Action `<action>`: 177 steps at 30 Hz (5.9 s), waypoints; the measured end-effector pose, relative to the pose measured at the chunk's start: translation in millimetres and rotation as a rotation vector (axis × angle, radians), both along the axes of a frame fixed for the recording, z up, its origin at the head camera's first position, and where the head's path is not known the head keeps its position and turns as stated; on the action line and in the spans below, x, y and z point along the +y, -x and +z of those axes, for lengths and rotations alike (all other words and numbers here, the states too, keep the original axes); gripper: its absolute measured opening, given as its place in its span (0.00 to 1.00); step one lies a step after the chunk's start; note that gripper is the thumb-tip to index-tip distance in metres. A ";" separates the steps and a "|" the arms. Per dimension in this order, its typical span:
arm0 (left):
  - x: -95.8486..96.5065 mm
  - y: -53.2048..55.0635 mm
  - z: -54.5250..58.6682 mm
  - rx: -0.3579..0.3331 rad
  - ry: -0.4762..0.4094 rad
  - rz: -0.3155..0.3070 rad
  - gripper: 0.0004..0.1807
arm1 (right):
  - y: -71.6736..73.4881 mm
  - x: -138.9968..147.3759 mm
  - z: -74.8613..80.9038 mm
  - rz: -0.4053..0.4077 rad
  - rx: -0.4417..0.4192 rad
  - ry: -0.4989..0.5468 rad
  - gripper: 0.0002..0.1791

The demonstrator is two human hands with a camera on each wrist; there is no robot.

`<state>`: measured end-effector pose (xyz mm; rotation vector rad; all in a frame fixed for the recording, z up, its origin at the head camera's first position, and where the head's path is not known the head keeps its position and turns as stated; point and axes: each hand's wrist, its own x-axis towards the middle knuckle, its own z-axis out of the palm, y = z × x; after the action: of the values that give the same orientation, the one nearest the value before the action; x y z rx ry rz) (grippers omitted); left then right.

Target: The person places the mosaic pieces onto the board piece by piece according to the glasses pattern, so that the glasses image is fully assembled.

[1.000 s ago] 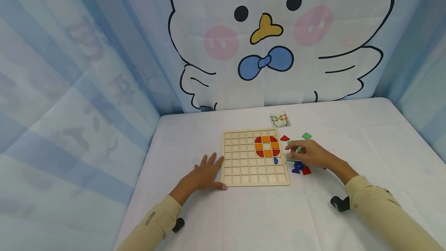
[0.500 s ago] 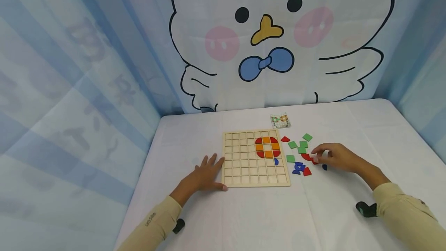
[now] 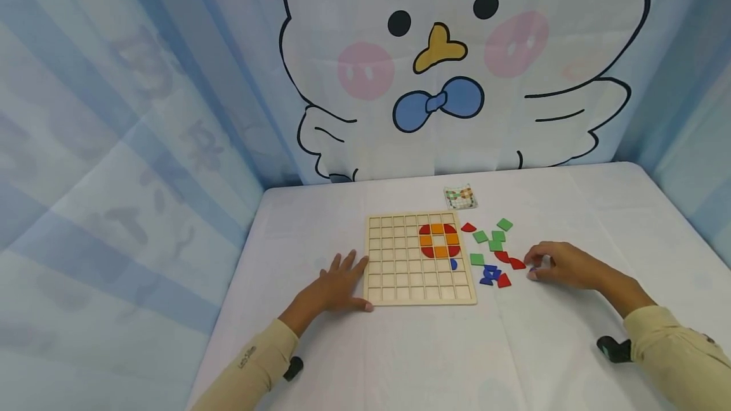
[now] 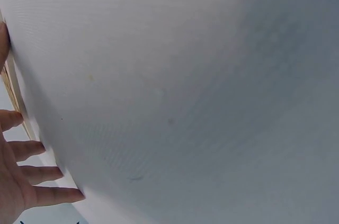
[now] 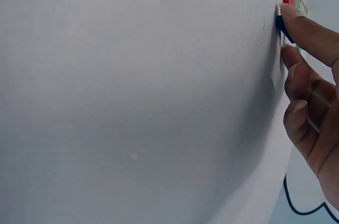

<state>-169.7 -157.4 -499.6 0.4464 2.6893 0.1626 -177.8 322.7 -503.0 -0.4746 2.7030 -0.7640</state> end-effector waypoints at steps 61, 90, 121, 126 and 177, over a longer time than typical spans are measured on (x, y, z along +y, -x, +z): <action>0.1 -0.8 2.4 0.004 -0.010 -0.006 0.59 | -7.3 -10.3 12.5 -0.010 -0.120 0.141 0.08; -0.8 0.8 -2.0 0.003 0.001 -0.003 0.60 | 3.1 -114.5 9.2 0.029 0.086 -0.011 0.03; -0.3 0.3 1.9 -0.002 0.009 -0.009 0.60 | 14.2 -109.4 1.8 0.202 -0.024 0.084 0.07; -0.5 0.5 1.2 0.010 0.005 -0.010 0.59 | 13.8 -110.8 0.7 0.200 -0.008 0.077 0.05; -1.5 -1.3 0.6 0.009 -0.022 -0.004 0.59 | 11.9 -69.3 5.4 0.007 0.084 0.126 0.14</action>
<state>-168.4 -158.8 -499.1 0.4602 2.6981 0.1899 -189.7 253.4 -497.6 -0.5569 2.7390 -0.9358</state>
